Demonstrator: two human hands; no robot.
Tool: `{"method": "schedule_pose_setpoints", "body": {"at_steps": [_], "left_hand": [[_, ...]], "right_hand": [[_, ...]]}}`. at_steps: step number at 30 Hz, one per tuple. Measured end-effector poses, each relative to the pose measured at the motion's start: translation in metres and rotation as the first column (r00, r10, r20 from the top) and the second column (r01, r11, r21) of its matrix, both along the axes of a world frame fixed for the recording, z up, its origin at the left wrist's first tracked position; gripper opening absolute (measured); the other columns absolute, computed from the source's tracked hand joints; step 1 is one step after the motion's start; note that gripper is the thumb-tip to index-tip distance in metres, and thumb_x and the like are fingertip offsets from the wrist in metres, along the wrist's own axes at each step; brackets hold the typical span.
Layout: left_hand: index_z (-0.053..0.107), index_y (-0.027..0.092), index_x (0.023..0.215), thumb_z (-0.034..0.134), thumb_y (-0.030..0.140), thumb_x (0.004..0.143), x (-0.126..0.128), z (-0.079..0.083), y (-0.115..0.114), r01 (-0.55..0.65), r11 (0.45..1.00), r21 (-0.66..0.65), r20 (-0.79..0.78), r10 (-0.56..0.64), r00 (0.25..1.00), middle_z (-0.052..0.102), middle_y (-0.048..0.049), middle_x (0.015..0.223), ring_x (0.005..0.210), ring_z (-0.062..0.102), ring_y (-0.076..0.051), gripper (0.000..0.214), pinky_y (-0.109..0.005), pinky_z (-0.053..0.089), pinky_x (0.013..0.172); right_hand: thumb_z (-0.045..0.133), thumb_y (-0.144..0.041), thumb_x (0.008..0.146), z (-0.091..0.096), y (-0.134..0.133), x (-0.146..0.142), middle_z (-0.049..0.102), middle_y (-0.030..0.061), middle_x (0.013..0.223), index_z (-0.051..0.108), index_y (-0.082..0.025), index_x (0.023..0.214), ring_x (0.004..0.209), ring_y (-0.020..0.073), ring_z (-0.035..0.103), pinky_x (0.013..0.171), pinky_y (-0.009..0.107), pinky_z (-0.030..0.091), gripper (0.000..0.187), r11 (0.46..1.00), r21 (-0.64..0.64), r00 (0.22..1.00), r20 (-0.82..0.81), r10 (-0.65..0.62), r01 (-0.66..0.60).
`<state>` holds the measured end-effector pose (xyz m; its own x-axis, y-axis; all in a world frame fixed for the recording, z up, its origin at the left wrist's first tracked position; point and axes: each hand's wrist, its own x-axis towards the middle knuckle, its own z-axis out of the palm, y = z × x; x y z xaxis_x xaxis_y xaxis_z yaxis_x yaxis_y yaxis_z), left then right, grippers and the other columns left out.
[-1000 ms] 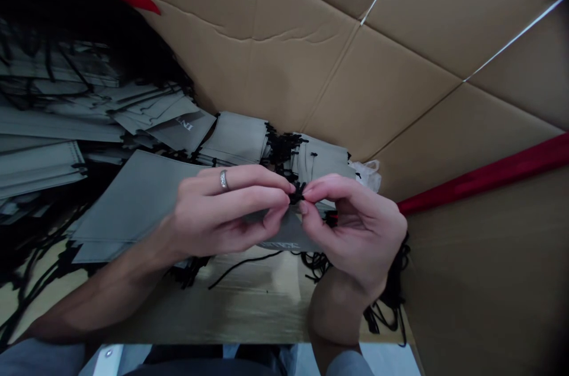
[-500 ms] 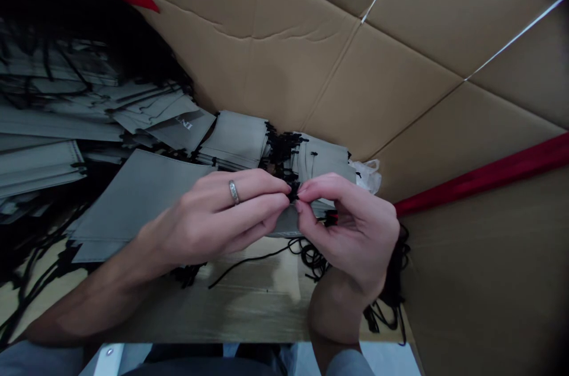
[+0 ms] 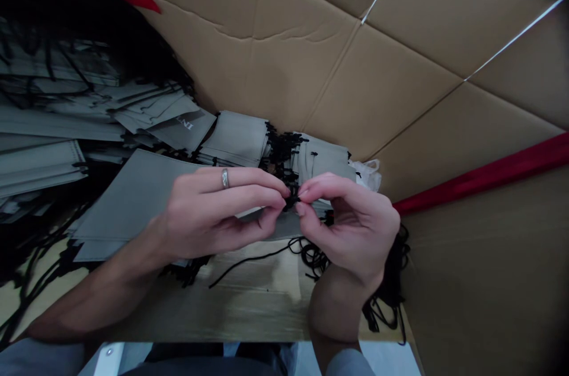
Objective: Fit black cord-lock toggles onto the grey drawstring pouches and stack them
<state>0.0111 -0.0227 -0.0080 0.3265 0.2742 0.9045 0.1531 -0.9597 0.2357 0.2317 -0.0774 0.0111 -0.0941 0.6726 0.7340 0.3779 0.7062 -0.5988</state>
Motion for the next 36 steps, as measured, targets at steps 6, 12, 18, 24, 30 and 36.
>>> {"method": "schedule_pose_setpoints", "body": {"at_steps": [6, 12, 18, 24, 30, 36], "left_hand": [[0.08, 0.017, 0.105, 0.087, 0.006, 0.095, 0.004, 0.002, 0.005, 0.057, 0.998, -0.027, 0.038, -0.056, 0.998, 0.089, -0.003, 0.107, 0.09, 0.086, -0.009, 0.016, -0.013, 0.068, 0.088], [0.081, 0.015, 0.11, 0.093, 0.01, 0.094, 0.005, -0.008, 0.005, -0.037, 0.993, 0.111, 0.019, 0.035, 0.999, 0.089, -0.0053, 0.111, 0.09, 0.086, -0.011, 0.02, -0.018, 0.07, 0.093], [0.081, 0.015, 0.112, 0.093, 0.016, 0.097, 0.001, -0.007, 0.0, -0.086, 0.991, 0.101, -0.005, 0.087, 0.996, 0.09, -0.0071, 0.112, 0.095, 0.088, -0.014, 0.019, -0.022, 0.071, 0.095], [0.078, 0.019, 0.099, 0.088, 0.009, 0.092, 0.005, 0.0, 0.001, -0.004, 1.0, -0.023, 0.05, 0.005, 0.999, 0.089, -0.001, 0.101, 0.081, 0.085, -0.01, 0.016, -0.015, 0.068, 0.077], [0.079, 0.022, 0.118, 0.087, 0.019, 0.096, 0.009, 0.005, 0.01, 0.252, 0.857, -0.449, 0.099, -0.232, 0.968, 0.087, -0.0023, 0.106, 0.089, 0.083, -0.015, 0.024, -0.021, 0.071, 0.081], [0.079, 0.017, 0.088, 0.068, 0.036, 0.113, 0.002, 0.012, 0.015, 0.202, 0.744, -0.637, -0.087, -0.329, 0.94, 0.059, 0.0039, 0.065, 0.056, 0.05, -0.008, 0.033, -0.018, 0.038, 0.047]], "right_hand": [[0.083, -0.001, 0.09, 0.0, 0.001, 0.0, 0.084, -0.0044, 0.093, 0.083, -0.027, 0.1, 0.085, 0.0137, 0.079, 0.077, 0.028, 0.065, 0.028, 0.999, 0.013, 0.999, -0.035, -0.031, 0.032], [0.083, -0.001, 0.09, 0.001, -0.001, -0.001, 0.084, -0.0049, 0.092, 0.084, -0.027, 0.101, 0.084, 0.0131, 0.08, 0.077, 0.027, 0.065, 0.028, 0.997, 0.021, 0.997, -0.03, -0.072, 0.073], [0.083, -0.002, 0.092, 0.001, -0.002, -0.002, 0.085, -0.0052, 0.093, 0.084, -0.027, 0.1, 0.084, 0.013, 0.08, 0.077, 0.027, 0.064, 0.025, 0.998, -0.006, 0.998, -0.008, -0.07, 0.07], [0.084, -0.004, 0.09, -0.001, 0.0, -0.001, 0.084, -0.0041, 0.089, 0.084, -0.027, 0.098, 0.08, 0.0156, 0.08, 0.071, 0.029, 0.065, 0.025, 0.999, -0.033, 0.999, -0.051, 0.008, -0.01], [0.084, -0.004, 0.092, 0.0, 0.004, -0.003, 0.086, -0.0016, 0.091, 0.084, -0.028, 0.099, 0.083, 0.0188, 0.081, 0.072, 0.033, 0.066, 0.025, 0.996, 0.032, 0.992, -0.093, -0.084, 0.088], [0.089, -0.016, 0.094, -0.002, 0.008, 0.002, 0.085, 0.002, 0.111, 0.083, -0.03, 0.125, 0.097, 0.0211, 0.082, 0.083, 0.035, 0.071, 0.034, 0.999, -0.032, 0.994, -0.104, -0.024, 0.021]]}}
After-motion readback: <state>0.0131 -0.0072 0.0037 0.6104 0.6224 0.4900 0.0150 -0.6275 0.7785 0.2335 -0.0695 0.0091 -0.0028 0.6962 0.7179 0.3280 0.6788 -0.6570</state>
